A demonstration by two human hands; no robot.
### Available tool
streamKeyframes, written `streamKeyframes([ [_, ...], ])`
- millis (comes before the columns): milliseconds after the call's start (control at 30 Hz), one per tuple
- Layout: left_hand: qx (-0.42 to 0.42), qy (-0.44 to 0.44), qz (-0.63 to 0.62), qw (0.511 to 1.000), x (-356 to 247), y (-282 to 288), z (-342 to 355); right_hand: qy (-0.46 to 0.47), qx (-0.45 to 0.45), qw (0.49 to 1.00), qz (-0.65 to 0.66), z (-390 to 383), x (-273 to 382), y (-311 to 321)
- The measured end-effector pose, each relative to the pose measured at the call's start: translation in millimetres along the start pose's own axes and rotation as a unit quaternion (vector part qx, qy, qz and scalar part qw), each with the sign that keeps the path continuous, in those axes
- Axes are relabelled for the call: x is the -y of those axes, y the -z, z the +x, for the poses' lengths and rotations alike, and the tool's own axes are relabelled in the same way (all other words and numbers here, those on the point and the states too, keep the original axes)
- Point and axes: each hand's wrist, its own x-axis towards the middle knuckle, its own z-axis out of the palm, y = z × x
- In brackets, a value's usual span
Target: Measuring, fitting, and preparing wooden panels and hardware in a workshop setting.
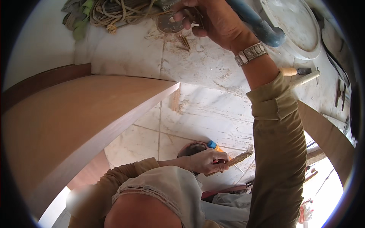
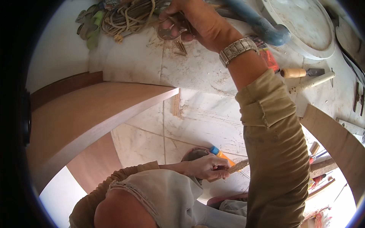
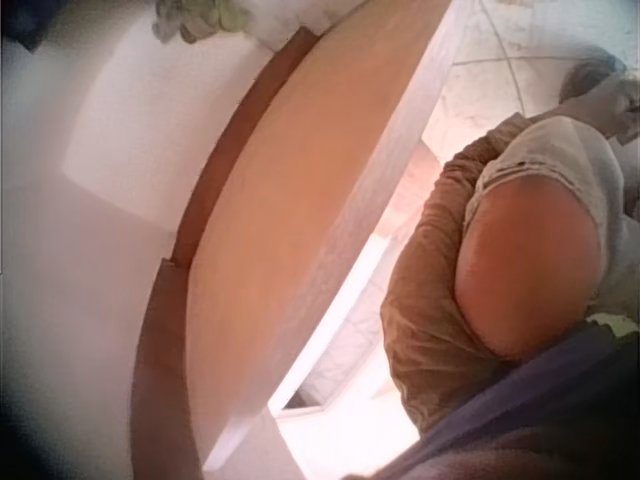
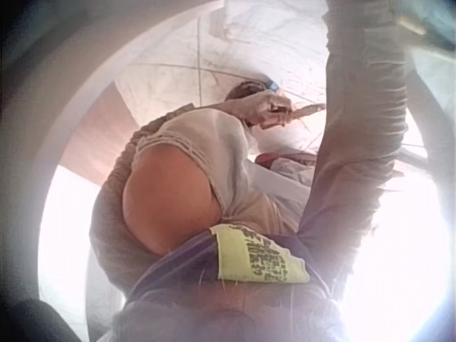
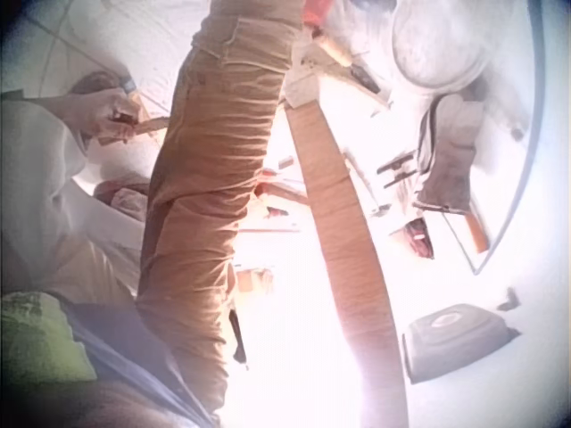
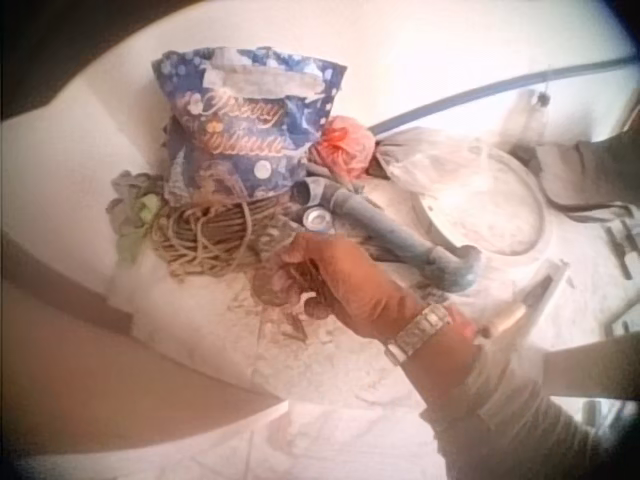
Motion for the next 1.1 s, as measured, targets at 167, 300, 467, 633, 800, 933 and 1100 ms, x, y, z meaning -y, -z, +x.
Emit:
streamKeyframes([
  [167, -0.005, -0.032, 0.002, 0.999, 2, -1, 5, 0.083, -0.112, 0.824, -0.55, -13, -26, -3],
  [300, -0.021, -0.035, -0.002, 0.999, 2, 0, 0, 0.108, -0.116, 0.765, -0.624, -39, -50, -35],
  [467, -0.017, -0.038, 0.012, 0.999, 3, -3, 4, 0.083, -0.088, 0.74, -0.661, -22, -45, -32],
  [633, -0.023, -0.031, 0.018, 0.999, 5, -2, 3, 0.072, -0.03, 0.699, -0.711, -13, -29, -39],
  [800, -0.025, -0.055, 0.017, 0.998, 3, -5, 5, 0.029, -0.091, 0.714, -0.694, -25, -30, -51],
  [933, -0.015, 0.003, -0.011, 1.0, -5, -2, 1, -0.007, -0.113, 0.753, -0.648, -32, -38, -60],
  [1100, -0.013, 0.003, -0.029, 0.999, -1, -6, 3, 0.018, -0.119, 0.768, -0.629, -34, -46, -54],
])
